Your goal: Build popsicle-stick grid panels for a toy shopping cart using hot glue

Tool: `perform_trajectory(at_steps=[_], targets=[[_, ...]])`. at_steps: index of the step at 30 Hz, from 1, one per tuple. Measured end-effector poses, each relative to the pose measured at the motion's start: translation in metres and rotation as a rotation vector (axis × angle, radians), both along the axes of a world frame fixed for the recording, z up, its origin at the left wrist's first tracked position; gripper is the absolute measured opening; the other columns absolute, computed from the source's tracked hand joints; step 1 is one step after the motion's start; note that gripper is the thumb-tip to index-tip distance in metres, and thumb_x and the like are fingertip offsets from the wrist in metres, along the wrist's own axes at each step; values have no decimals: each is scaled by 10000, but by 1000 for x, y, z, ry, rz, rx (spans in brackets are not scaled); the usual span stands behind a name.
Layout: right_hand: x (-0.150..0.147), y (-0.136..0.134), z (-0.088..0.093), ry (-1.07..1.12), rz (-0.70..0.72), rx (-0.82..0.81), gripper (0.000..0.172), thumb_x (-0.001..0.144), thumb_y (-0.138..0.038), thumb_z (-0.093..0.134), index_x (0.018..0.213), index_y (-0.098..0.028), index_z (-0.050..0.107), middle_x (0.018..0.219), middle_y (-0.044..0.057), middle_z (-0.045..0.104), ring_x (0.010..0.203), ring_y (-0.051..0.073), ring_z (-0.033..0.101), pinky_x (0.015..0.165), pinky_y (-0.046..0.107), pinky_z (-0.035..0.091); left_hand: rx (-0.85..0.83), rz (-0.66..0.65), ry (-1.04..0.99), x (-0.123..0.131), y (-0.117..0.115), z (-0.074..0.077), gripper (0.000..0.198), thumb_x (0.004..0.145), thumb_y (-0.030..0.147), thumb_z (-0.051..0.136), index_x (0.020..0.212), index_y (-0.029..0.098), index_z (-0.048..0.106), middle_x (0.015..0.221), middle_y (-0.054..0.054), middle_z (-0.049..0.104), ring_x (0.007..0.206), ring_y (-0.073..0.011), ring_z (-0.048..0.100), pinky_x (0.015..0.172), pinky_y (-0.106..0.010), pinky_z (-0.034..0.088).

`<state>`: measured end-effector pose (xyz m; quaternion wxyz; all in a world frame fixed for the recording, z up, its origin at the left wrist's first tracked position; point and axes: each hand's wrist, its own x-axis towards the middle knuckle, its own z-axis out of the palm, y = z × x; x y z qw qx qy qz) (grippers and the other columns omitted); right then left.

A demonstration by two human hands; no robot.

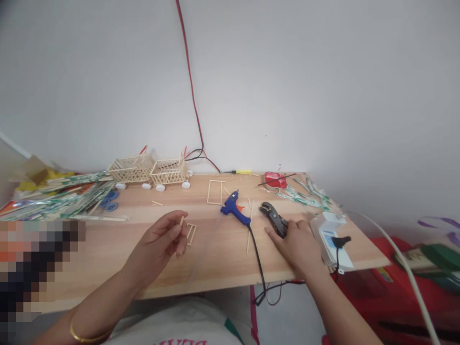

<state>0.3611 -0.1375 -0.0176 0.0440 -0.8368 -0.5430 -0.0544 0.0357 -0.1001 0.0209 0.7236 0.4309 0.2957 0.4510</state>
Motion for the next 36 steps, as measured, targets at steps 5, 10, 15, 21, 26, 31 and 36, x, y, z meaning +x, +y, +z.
perform_trajectory(at_steps=[5,10,15,21,26,31,36], targets=[[8,3,-11,-94,4,5,695,780,-686,409,1119,-97,556,1029,236,561,983,386,542,750,432,415,-52,37,18,2,-1,3,190,852,247,554,1040,236,531,718,45,531,471,-61,505,438,-183,383],[13,10,-13,3,18,-9,834,677,-774,451,1254,-173,472,1152,196,522,1095,411,476,859,518,361,-76,144,42,-2,0,0,109,839,283,573,909,215,523,664,54,536,458,-73,513,433,-192,407],[22,16,-21,67,126,-25,888,671,-782,439,1342,-204,377,1295,181,454,1184,387,432,924,526,343,-95,239,20,-16,3,0,166,771,291,661,854,192,556,780,18,611,707,-144,635,676,-310,527],[25,18,-21,57,155,47,808,707,-723,476,1331,-214,412,1333,181,431,1221,407,406,925,532,377,-115,448,67,-40,5,-12,185,702,246,728,823,163,616,688,42,594,615,-51,533,614,-160,452],[-25,20,25,224,478,261,486,851,-486,469,1238,-194,481,1260,142,519,1179,301,482,970,440,402,-261,377,-33,-44,6,-15,186,672,210,750,768,130,613,649,25,587,564,-47,509,550,-148,425],[-111,26,56,453,1043,247,241,907,-260,468,1137,-236,535,1062,71,641,1006,186,581,857,332,472,-400,211,-112,-35,-5,-9,180,695,228,738,736,124,596,612,16,575,525,-53,510,514,-162,422],[-172,33,46,565,1536,145,171,907,-214,483,1036,-215,597,943,46,664,841,132,580,766,273,443,-509,49,-137,-30,-27,-19,223,689,280,742,683,120,586,577,13,552,480,-60,485,462,-177,369]])
